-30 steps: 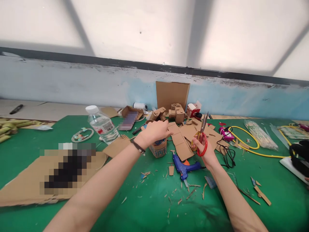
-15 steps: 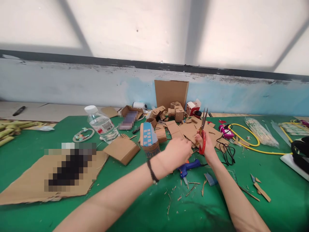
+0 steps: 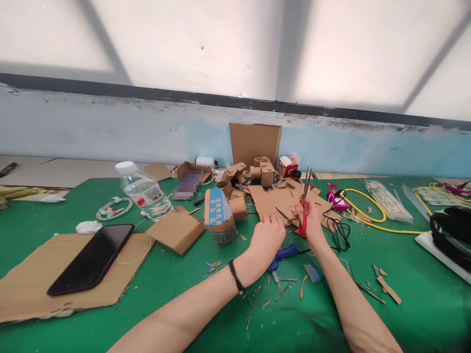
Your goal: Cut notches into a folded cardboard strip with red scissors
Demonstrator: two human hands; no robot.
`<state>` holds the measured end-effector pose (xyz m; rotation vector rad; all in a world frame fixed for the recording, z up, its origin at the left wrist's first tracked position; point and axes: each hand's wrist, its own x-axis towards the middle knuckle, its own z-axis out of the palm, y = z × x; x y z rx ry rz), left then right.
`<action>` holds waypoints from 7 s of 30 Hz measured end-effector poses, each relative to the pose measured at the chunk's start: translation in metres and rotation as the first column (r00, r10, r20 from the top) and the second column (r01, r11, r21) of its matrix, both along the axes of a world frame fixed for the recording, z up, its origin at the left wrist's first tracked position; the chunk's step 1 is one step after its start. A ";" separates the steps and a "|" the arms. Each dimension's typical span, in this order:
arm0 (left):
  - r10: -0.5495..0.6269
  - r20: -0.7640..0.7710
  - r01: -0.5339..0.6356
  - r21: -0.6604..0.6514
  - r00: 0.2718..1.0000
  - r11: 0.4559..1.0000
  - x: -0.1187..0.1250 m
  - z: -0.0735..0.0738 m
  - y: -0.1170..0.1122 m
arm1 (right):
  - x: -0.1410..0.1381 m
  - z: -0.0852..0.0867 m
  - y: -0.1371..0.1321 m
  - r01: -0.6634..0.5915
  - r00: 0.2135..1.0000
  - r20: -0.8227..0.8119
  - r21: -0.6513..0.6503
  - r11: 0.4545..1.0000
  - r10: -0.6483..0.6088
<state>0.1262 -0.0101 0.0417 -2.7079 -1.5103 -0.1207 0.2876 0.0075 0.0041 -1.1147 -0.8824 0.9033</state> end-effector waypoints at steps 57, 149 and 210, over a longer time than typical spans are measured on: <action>0.166 0.986 0.223 -0.161 -0.002 0.961 -0.030 0.040 0.048 | -0.055 0.007 -0.039 -0.462 0.887 0.016 0.019 0.887 0.461; 0.260 0.930 0.377 -0.346 0.260 0.859 -0.038 -0.011 0.021 | -0.037 -0.011 -0.029 -0.308 0.906 0.258 -0.142 0.941 0.335; 0.185 0.846 0.196 -0.319 0.501 0.927 -0.041 -0.013 0.002 | -0.040 0.006 -0.037 -0.271 0.956 0.062 -0.176 0.946 0.285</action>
